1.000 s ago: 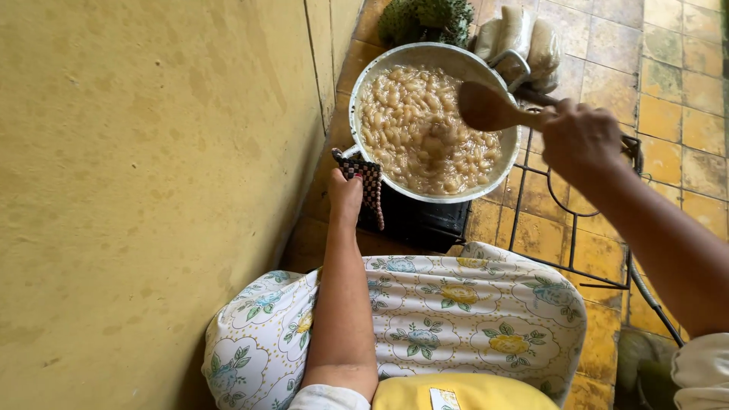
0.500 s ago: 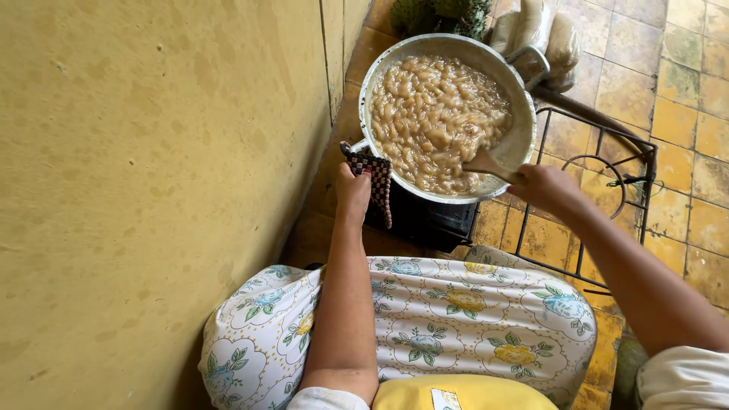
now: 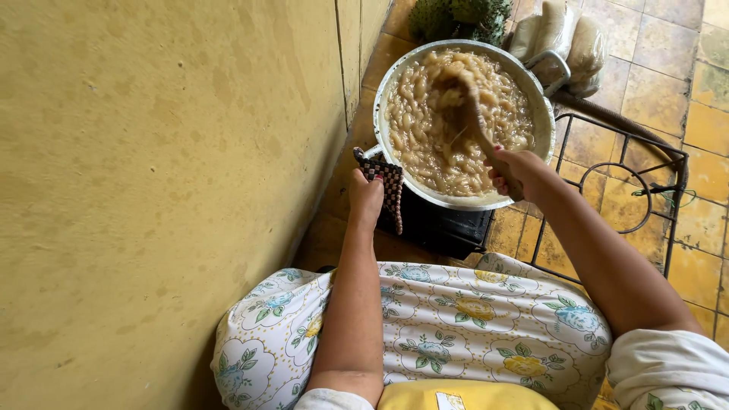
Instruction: Stirring a thick mixture in a pan on a portable stove using a wooden spoon
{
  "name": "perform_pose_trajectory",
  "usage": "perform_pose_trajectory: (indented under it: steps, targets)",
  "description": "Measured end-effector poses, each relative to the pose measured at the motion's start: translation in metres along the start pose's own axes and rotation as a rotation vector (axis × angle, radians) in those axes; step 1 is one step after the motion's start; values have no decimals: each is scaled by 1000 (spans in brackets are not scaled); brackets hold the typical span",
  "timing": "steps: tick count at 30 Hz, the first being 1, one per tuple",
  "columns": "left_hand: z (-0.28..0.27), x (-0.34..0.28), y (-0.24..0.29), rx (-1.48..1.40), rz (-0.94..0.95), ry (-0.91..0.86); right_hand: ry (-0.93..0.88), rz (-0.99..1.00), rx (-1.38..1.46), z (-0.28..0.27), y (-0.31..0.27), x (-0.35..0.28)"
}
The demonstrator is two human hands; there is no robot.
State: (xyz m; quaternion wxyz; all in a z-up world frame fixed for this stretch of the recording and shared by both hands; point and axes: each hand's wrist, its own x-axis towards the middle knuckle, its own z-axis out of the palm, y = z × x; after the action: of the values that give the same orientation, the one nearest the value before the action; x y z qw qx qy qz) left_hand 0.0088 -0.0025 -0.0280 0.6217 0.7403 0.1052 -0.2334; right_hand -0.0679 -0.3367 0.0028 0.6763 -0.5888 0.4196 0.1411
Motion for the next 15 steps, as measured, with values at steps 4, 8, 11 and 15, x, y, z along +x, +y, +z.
perform_pose_trajectory:
  steps: [4,8,11,15]
  targets:
    - [1,2,0,-28,-4,-22,48,-47,50,-24,-15,-43]
    - [0,3,1,-33,-3,-34,208,-225,-251,-48,-16,-63]
    - [3,9,-5,-58,-1,-34,328,-300,-595,-65,0,-33]
    - [2,10,-7,-84,-8,-27,235,-95,-1173,-22,-29,-89]
